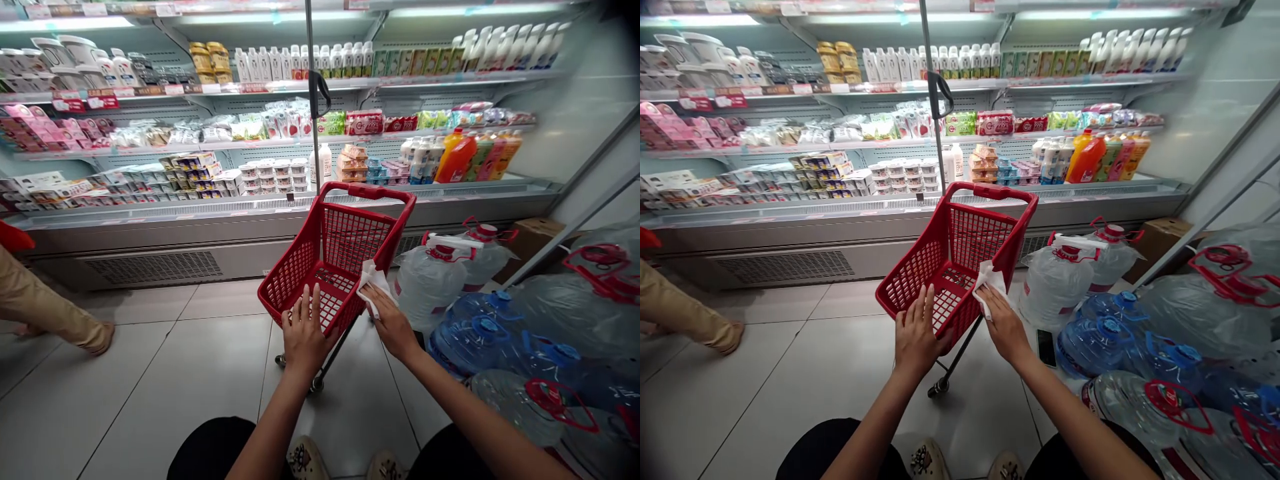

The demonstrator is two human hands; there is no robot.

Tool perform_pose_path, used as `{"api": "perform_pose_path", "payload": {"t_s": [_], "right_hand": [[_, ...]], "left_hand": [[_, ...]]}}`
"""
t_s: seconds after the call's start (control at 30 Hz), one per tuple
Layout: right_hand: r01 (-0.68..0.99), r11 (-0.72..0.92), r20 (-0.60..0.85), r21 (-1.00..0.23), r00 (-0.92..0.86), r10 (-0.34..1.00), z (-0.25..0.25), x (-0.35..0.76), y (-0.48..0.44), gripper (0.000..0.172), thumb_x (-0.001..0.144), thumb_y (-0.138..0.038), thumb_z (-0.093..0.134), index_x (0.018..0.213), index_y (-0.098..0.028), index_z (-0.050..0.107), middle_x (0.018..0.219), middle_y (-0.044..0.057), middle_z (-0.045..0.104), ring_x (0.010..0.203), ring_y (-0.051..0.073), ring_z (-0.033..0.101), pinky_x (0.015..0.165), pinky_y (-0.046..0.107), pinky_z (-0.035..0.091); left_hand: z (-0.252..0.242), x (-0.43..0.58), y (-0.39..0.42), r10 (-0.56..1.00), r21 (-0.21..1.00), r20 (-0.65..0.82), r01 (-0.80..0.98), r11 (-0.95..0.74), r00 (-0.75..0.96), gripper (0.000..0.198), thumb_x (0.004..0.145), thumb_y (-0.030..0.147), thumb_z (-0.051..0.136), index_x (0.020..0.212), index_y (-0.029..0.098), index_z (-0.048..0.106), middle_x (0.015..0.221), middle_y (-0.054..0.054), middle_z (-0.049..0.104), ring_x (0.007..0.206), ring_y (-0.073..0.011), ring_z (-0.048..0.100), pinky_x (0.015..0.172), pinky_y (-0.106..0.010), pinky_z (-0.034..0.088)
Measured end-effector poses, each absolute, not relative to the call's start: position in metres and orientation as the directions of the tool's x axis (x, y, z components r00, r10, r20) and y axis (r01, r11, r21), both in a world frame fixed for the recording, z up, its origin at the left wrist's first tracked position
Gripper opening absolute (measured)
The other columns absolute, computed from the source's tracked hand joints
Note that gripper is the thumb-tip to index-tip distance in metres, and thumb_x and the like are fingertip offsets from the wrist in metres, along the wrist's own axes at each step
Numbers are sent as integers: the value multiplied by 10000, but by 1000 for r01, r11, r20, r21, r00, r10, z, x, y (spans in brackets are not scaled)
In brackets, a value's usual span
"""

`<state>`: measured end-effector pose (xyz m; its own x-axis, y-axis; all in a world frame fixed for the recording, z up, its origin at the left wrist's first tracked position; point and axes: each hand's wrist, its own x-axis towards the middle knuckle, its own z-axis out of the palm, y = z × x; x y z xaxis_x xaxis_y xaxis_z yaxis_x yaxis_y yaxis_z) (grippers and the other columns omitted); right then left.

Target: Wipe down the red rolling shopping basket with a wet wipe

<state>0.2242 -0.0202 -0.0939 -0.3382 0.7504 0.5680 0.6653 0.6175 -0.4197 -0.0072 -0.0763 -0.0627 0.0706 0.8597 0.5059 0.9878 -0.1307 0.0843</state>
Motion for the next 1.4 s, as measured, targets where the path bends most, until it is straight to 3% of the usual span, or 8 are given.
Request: {"api": "perform_pose_path", "payload": {"t_s": [0.27,0.43,0.5,0.57,0.87,1.07,1.3,1.4], "right_hand": [[658,592,597,-465,-261,759,-88,196,-37,577,1084,-227,318,1654,-300,267,1676,-10,354,1582,205,234,1283,478,311],[735,560,522,-382,-329,787,-89,201,-53,620,1066,-185,341,1663,-301,223,1682,-6,335,1578,215,250,1276,505,302],[728,599,500,-333,-402,767,-86,205,-61,659,1039,-135,347,1662,-305,221,1677,-10,342,1576,209,255,1281,499,290],[699,650,490,-298,-473,732,-83,206,-62,721,990,-73,353,1663,-295,215,1682,-10,332,1577,201,251,1287,485,282],[670,674,567,-313,-438,698,-66,198,15,541,1083,-226,303,1622,-236,361,1639,49,420,1544,208,337,1290,497,294],[692,603,558,-398,-338,757,-81,204,-6,529,1092,-270,319,1618,-249,370,1653,31,397,1560,206,301,1271,483,331],[745,618,545,-251,-419,726,-96,176,-63,678,981,-115,379,1648,-190,287,1684,26,333,1587,203,218,1290,459,284],[755,625,546,-199,-444,711,-96,193,-56,658,986,-120,374,1637,-196,320,1659,32,385,1567,196,280,1298,459,255]], "left_hand": [[-66,28,-61,872,164,490,981,-100,7,1025,922,489,642,1677,214,5,1711,-194,221,1402,-388,504,1138,-592,350],[-51,-15,-40,841,177,356,854,-488,407,1308,750,516,840,1668,224,-45,1740,-206,32,1546,-338,335,1151,-471,401],[-42,-49,-24,798,93,301,816,-570,523,1261,744,535,845,1674,249,42,1743,-167,110,1578,-320,265,1239,-472,292],[-35,-81,-7,799,-4,272,831,-556,536,1146,760,592,814,1663,279,181,1706,-130,285,1570,-335,282,1284,-530,166],[-39,-95,-1,885,-27,223,910,-413,408,1219,660,791,781,1641,270,277,1460,-122,627,1306,-356,608,1145,-481,411],[-45,-68,-12,921,-36,277,961,-276,274,1223,673,757,800,1646,249,261,1438,-163,629,1219,-356,653,1101,-470,428],[-55,-4,-28,924,-42,350,988,-148,153,1049,840,616,709,1658,183,215,1481,-225,577,1180,-364,669,1019,-494,476],[-53,4,-35,914,-23,326,969,-247,241,949,911,468,669,1670,232,151,1613,-162,455,1152,-300,695,961,-429,532]]}}
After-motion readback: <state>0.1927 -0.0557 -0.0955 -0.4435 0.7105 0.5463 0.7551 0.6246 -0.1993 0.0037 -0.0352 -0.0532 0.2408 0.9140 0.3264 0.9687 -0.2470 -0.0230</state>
